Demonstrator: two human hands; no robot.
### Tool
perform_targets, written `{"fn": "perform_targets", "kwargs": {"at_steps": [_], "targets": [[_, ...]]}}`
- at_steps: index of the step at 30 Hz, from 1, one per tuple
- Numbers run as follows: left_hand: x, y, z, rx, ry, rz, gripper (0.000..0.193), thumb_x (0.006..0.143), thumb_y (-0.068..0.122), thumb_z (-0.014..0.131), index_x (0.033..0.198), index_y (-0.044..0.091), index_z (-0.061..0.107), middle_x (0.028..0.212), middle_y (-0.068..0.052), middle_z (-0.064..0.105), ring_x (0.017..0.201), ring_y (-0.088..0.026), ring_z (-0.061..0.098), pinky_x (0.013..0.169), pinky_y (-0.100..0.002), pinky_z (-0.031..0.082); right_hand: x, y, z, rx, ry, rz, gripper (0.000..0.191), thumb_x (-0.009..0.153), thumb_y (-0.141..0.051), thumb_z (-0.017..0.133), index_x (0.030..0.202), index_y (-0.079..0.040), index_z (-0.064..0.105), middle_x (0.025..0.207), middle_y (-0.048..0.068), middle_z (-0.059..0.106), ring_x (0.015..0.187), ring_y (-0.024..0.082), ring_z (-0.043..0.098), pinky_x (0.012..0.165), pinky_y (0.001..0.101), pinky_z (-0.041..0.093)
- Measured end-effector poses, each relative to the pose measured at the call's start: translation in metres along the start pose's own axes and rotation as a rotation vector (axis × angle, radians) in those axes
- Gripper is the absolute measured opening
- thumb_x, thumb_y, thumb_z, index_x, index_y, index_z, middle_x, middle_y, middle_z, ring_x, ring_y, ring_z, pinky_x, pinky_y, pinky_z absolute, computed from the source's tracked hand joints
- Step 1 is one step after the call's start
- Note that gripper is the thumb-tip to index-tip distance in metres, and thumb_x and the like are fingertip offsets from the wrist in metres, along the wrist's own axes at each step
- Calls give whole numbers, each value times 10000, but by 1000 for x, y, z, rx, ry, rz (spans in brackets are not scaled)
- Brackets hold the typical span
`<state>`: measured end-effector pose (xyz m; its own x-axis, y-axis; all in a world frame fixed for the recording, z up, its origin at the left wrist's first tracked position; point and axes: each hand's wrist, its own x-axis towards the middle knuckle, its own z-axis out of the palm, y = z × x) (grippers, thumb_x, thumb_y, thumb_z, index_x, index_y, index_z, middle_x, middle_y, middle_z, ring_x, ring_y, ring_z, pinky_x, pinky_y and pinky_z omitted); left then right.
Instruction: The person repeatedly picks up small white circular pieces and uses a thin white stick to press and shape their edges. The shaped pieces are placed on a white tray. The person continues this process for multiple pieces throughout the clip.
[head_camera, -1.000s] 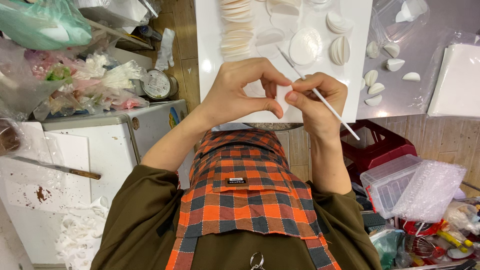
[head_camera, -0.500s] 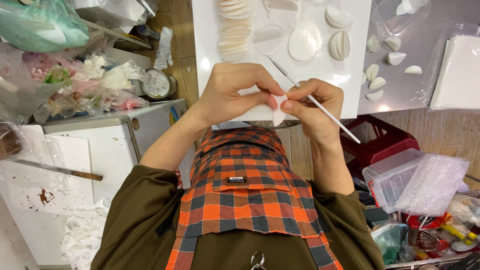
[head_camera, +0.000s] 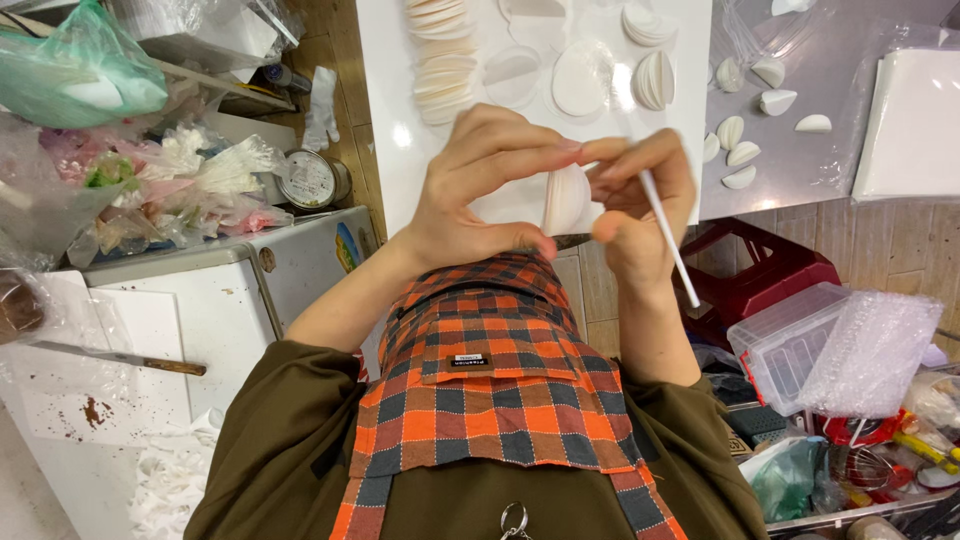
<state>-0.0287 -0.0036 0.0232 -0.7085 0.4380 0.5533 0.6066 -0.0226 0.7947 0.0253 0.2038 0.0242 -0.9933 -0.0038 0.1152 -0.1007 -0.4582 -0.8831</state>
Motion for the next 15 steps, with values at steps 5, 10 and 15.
{"fn": "perform_targets", "kwargs": {"at_steps": [5, 10, 15], "targets": [[-6, -8, -3, -144, -47, -73, 714, 784, 424, 908, 1388, 131, 667, 1386, 13, 667, 1296, -213, 590, 1149, -358, 453, -1, 9, -8, 1, -42, 83, 437, 873, -72, 914, 968, -43, 488, 1001, 265, 735, 912, 234, 731, 814, 294, 589], [-2, -6, -12, -65, -55, 19, 697, 787, 464, 877, 1353, 123, 655, 1420, -23, 629, 1339, -238, 564, 1124, -385, 418, -1, 9, -10, -14, -65, 108, 443, 857, -63, 902, 1007, -62, 484, 1005, 247, 731, 926, 258, 748, 829, 316, 608], [0, -4, -15, 139, -43, 116, 546, 796, 414, 912, 1246, 149, 752, 1315, 3, 691, 1241, -228, 600, 1041, -377, 436, 0, 9, -9, -50, -81, 120, 433, 848, -96, 899, 990, -63, 492, 1037, 234, 730, 942, 281, 768, 845, 349, 636]]}}
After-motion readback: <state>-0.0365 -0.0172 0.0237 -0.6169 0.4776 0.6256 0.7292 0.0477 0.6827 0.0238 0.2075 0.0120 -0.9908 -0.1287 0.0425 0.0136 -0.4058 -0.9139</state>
